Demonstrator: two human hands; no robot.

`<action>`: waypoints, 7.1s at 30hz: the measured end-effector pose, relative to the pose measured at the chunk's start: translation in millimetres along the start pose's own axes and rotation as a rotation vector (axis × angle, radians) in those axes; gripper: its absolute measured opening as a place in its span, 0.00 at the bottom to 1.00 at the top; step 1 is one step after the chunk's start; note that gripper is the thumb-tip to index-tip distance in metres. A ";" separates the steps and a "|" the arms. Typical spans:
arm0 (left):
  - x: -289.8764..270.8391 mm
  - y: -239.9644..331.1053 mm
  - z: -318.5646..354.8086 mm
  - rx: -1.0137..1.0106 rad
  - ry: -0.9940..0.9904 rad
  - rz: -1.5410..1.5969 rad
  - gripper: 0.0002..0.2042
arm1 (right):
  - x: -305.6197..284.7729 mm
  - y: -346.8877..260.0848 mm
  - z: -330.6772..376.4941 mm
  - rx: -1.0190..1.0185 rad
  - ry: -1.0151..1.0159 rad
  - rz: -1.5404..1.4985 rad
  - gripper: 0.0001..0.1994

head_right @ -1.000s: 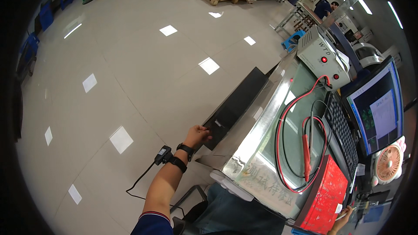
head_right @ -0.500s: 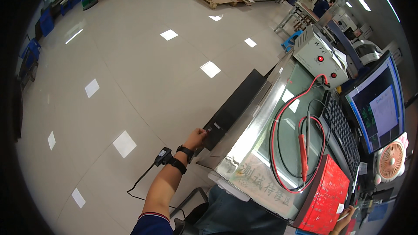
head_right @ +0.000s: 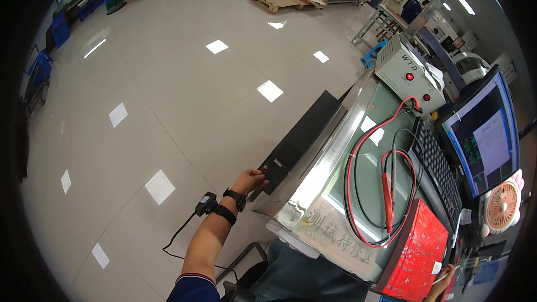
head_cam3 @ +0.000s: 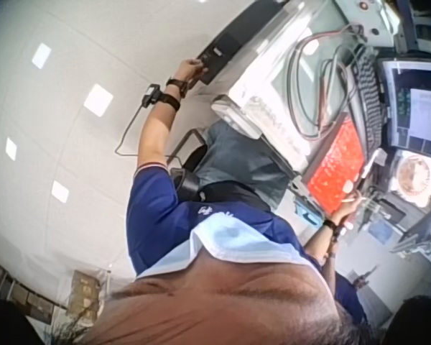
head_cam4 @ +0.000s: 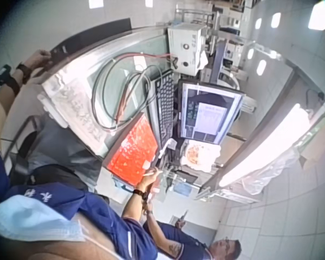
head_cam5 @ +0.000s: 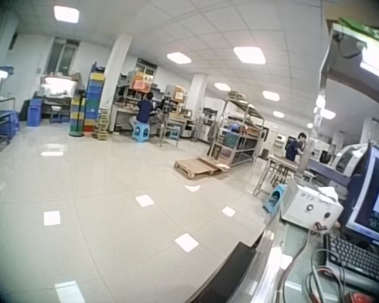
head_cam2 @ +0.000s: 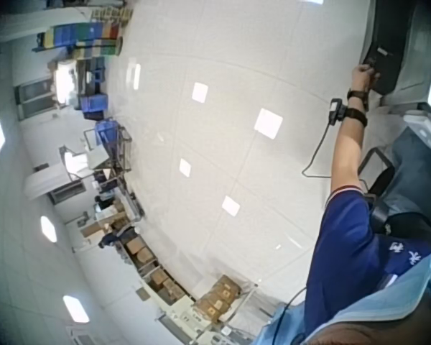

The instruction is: Testing components on a red circuit board using multimeter probes and entering data into a computer.

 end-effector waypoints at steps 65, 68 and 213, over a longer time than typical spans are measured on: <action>6.2 9.3 -4.2 0.097 0.168 -0.050 0.08 | 0.1 36.7 -3.6 -0.050 -0.002 0.023 0.09; 3.4 7.2 -5.8 0.127 0.163 -0.009 0.09 | 0.1 34.2 -3.0 -0.084 -0.007 0.053 0.09; 278.9 -129.4 231.7 0.922 -0.312 -1.905 0.21 | 11.8 -1.4 -73.9 -0.045 0.042 -0.079 0.21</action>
Point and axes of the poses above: each hand's wrist, its own z-axis away from the middle knuckle, its own x-axis out of the palm, y = z × x, the point moved 3 cm from there along -z, towards the middle knuckle, and after that the axes turned 2 degrees about -z, right-handed, at the moved point
